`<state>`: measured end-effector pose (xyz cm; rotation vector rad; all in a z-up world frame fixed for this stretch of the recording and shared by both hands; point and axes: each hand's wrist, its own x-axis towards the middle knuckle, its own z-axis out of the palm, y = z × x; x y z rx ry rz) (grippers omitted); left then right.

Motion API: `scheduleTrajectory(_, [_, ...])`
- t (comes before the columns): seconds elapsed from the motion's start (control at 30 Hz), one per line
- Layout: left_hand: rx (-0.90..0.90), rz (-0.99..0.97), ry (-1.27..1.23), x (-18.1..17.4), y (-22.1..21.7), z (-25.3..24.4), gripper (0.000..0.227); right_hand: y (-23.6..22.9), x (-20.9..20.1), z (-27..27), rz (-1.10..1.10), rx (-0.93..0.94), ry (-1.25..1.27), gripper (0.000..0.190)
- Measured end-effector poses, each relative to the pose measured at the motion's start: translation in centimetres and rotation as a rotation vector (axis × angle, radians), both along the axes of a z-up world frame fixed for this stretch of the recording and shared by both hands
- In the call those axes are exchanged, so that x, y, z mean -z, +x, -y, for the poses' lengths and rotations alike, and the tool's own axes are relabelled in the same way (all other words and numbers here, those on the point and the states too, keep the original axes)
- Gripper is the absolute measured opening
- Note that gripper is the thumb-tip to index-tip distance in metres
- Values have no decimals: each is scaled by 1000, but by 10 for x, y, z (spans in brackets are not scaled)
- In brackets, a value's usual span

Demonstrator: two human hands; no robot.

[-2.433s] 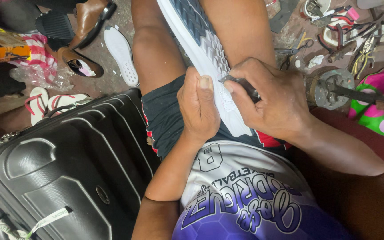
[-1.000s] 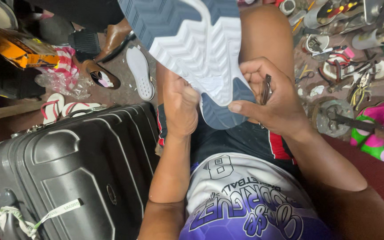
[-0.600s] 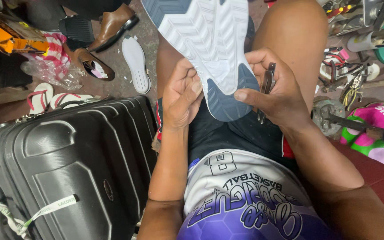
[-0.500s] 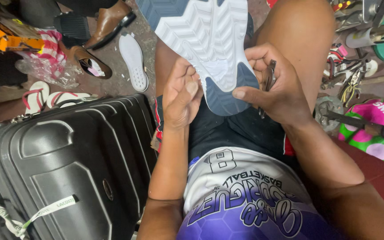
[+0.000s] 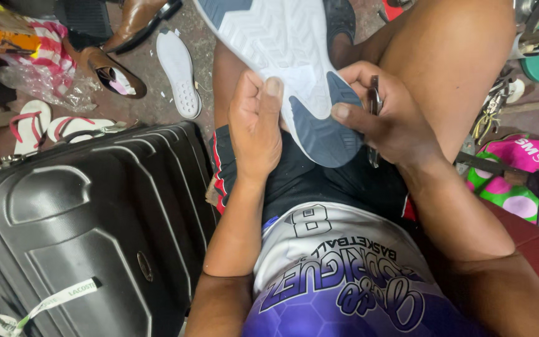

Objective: The person uses a utility knife to trim excess material from the white midsole of a sneaker. They hold the shoe on their lap, scrape along the edges, and occasionally flip the shoe to access different areas.

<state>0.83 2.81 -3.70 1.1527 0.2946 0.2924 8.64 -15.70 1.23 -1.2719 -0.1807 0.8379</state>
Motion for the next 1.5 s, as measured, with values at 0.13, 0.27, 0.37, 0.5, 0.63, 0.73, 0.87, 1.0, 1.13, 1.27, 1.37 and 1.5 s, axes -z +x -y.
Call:
scheduleTrajectory(0.13, [110, 6, -119, -15, -4, -2, 32, 15, -10, 8, -48, -61, -137, 46])
scheduleTrajectory(0.27, [-7, 39, -32, -29, -9, 7, 36, 22, -25, 13, -17, -51, -154, 54])
scheduleTrajectory(0.37, [-89, 67, 49, -40, -7, 10, 34, 26, -35, 7, -35, -42, -62, 59])
scheduleTrajectory(0.5, [-58, 28, 299, -54, -12, 14, 34, 20, -43, 4, -84, -23, -49, 61])
scheduleTrajectory(0.63, [-40, 92, 478, -68, -13, 10, 38, 26, -50, 4, -147, 36, -160, 57])
scheduleTrajectory(0.73, [-34, 108, 539, -74, -17, 8, 39, 36, -44, 5, -159, -11, -107, 54])
scheduleTrajectory(0.87, [-42, 97, 584, -76, -20, 11, 38, 44, -27, 8, -232, -16, -28, 49])
scheduleTrajectory(1.0, [25, 154, 537, -70, -26, 13, 26, 54, -22, 18, -231, -26, 22, 47])
scheduleTrajectory(1.13, [147, 289, 371, -53, -17, -10, 31, 67, -34, 33, -21, -116, 16, 49])
scheduleTrajectory(1.27, [512, 142, -396, -24, 3, -24, 39, 81, -43, 46, 188, -172, -115, 52])
scheduleTrajectory(1.37, [687, 57, -656, -11, 8, -30, 46, 82, -47, 54, 260, -187, -12, 49])
scheduleTrajectory(1.5, [801, 117, -753, -20, 37, -41, 57, 97, -64, 54, 344, -360, -2, 48])
